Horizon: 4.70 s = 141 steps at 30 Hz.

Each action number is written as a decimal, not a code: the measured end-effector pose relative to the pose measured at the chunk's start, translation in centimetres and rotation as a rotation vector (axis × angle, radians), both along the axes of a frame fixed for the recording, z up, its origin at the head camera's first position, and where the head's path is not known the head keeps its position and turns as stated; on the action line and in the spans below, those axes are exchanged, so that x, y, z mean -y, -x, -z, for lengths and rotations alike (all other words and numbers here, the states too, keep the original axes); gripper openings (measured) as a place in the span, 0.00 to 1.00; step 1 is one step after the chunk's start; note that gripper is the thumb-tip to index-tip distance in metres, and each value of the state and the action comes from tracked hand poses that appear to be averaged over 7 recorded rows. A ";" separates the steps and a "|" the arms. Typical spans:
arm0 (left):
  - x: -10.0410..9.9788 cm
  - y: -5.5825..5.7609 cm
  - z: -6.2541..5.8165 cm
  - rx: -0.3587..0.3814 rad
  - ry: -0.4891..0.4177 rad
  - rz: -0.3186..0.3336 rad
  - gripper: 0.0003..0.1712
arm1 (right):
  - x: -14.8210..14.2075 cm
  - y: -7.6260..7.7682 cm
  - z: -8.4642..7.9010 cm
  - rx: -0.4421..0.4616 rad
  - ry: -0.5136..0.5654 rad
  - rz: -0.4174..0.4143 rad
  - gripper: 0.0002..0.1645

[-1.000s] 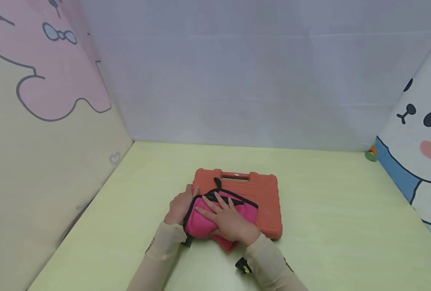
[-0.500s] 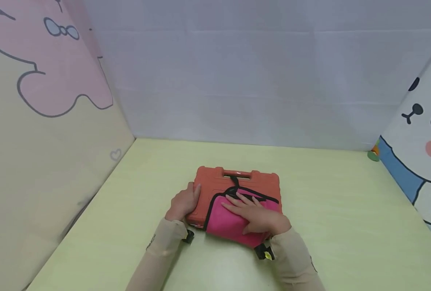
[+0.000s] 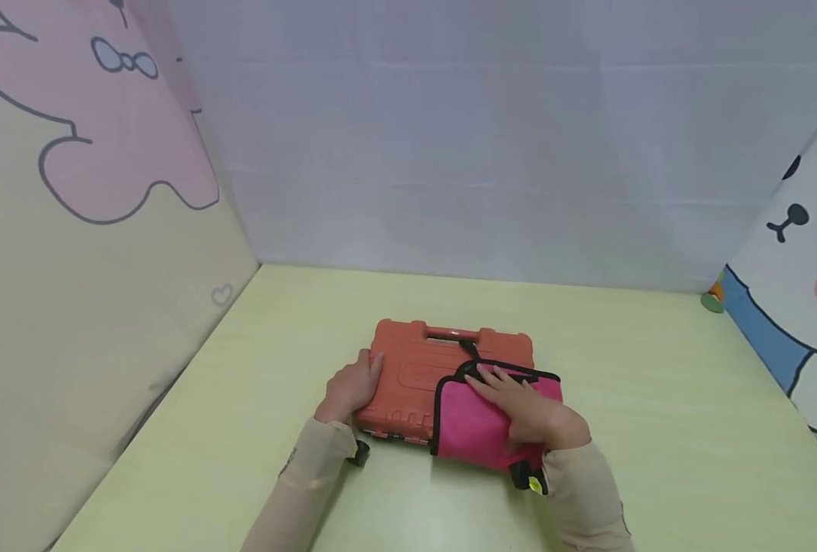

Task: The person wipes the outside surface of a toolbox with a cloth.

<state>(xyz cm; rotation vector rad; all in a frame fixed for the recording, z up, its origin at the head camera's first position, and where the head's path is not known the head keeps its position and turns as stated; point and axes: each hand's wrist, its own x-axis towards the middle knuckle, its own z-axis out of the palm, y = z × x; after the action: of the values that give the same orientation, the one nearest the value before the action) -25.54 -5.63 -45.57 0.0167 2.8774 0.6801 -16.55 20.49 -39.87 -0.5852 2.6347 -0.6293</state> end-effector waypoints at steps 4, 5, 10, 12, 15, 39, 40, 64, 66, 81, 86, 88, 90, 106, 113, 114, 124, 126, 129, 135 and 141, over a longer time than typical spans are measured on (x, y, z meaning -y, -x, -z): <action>-0.1 -0.2 0.0 -0.023 0.010 -0.010 0.30 | 2.0 0.0 0.7 -0.080 -0.041 -0.024 0.61; -0.1 -0.2 0.0 -0.032 0.013 -0.013 0.29 | 2.6 0.0 0.8 -0.096 -0.053 -0.023 0.61; -0.4 -0.1 0.1 -0.048 0.025 -0.019 0.29 | 5.6 0.0 1.7 -0.177 -0.140 -0.005 0.63; -0.5 0.0 0.1 -0.046 0.028 -0.020 0.29 | 6.6 0.1 2.1 -0.219 -0.147 -0.012 0.63; -0.5 0.1 0.2 -0.058 0.043 -0.017 0.28 | 8.0 0.4 3.0 -0.297 -0.127 -0.030 0.59; -0.6 0.0 -0.4 -0.059 0.046 -0.031 0.28 | 6.1 -0.2 1.0 -0.160 -0.134 -0.033 0.57; -0.6 0.1 -0.4 -0.057 0.048 -0.031 0.28 | 5.7 -0.3 0.7 -0.150 -0.137 -0.035 0.55; -0.5 0.0 -0.2 -0.050 0.054 -0.023 0.28 | 6.4 -1.1 0.3 -0.340 -0.264 -0.054 0.43; -0.5 0.1 -0.1 -0.061 0.053 -0.020 0.27 | 7.5 -1.4 0.7 -0.403 -0.342 -0.042 0.46; 0.0 0.0 -0.8 -0.084 0.003 0.012 0.26 | 10.1 0.2 3.3 -0.588 -0.296 -0.068 0.45; 0.0 0.1 -0.7 -0.078 -0.003 0.010 0.26 | 9.0 0.2 2.3 -0.490 -0.256 -0.067 0.46; 0.0 0.1 -0.6 -0.072 0.004 0.009 0.26 | 8.3 0.1 1.7 -0.421 -0.234 -0.074 0.47; 0.0 0.1 -0.6 -0.064 0.004 0.009 0.26 | 7.4 0.1 1.0 -0.347 -0.216 -0.068 0.48; -0.1 0.3 -0.2 -0.005 -0.014 0.006 0.29 | -0.2 0.2 -1.1 -0.085 -0.010 0.051 0.56; -0.2 0.2 -0.3 -0.010 0.004 0.004 0.30 | 0.5 0.6 -0.5 -0.139 -0.008 0.000 0.53; -0.2 0.2 -0.3 -0.010 0.008 0.001 0.30 | 0.8 0.6 -0.4 -0.141 -0.006 0.000 0.53; -0.2 0.2 -0.2 -0.009 0.031 -0.013 0.30 | 4.6 0.8 0.5 -0.245 -0.083 -0.051 0.53; -0.2 0.2 -0.2 -0.017 0.033 -0.012 0.30 | 4.9 0.7 0.6 -0.261 -0.100 -0.062 0.53; -0.2 0.2 -0.3 -0.029 0.035 -0.012 0.29 | 5.1 0.7 0.6 -0.280 -0.111 -0.065 0.53; -0.4 0.2 -0.4 -0.028 0.031 -0.012 0.29 | 4.9 0.6 0.5 -0.280 -0.104 -0.087 0.52; -0.4 0.1 -0.4 -0.045 0.028 -0.004 0.28 | 5.4 1.0 1.1 -0.274 -0.033 -0.079 0.48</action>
<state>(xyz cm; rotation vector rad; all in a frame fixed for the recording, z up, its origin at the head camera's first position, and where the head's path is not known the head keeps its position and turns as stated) -25.69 -5.24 -45.20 0.0232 2.9301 0.6486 -17.50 15.12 -40.99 -0.8127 2.8507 -0.5129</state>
